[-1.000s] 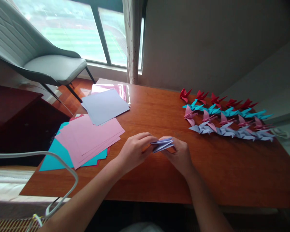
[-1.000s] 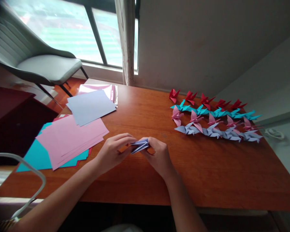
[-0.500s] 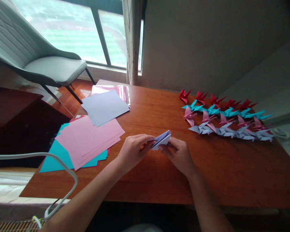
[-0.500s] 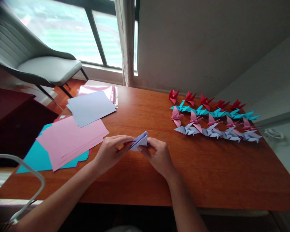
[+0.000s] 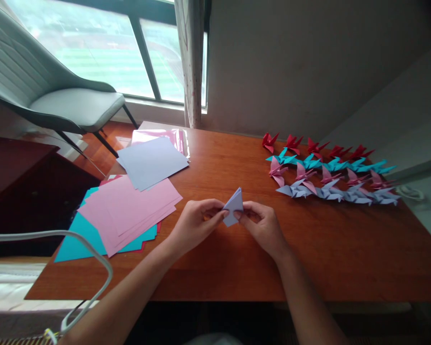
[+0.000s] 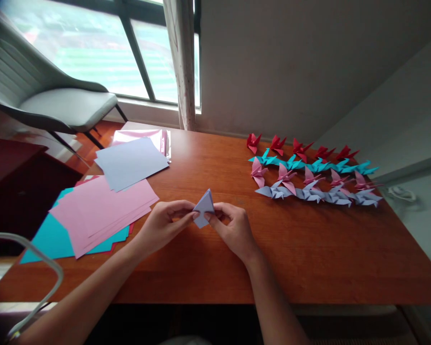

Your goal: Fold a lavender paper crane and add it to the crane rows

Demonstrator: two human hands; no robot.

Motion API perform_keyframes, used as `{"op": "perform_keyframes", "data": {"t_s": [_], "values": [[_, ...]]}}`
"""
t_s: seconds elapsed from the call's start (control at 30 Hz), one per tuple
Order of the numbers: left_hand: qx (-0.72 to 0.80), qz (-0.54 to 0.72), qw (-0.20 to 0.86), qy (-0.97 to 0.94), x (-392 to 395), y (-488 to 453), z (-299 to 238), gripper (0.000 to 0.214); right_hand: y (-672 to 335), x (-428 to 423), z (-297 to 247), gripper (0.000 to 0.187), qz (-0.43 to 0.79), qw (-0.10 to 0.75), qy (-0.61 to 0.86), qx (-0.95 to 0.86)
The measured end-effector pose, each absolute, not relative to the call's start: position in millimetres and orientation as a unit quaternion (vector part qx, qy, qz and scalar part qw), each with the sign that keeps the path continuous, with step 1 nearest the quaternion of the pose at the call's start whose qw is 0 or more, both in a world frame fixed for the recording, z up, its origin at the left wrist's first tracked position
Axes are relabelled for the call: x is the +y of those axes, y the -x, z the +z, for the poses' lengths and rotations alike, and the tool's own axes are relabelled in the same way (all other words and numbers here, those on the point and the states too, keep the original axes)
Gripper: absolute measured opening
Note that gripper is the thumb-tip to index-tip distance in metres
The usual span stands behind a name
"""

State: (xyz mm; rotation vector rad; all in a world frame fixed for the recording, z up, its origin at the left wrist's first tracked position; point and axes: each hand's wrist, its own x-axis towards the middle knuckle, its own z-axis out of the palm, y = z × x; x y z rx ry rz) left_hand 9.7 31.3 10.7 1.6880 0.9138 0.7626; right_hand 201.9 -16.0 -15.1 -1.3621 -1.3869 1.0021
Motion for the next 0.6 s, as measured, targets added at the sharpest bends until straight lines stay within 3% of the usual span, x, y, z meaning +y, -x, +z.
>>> {"op": "perform_keyframes", "data": {"t_s": [0.17,0.4,0.6], "values": [[0.384,0.325,0.524,-0.687,32.6,-10.2,7.7,0.021,-202.5,-15.6,-15.0,0.021,0.422,0.442,0.551,-0.569],[0.358,0.273,0.655,-0.607,32.0,-12.2,6.5,0.023,-200.8,-15.2,-14.5,0.02,0.474,0.493,0.511,-0.521],[0.351,0.234,0.667,-0.614,27.4,-13.1,2.3,0.022,-201.6,-15.4,-11.2,0.023,0.428,0.464,0.546,-0.551]]}}
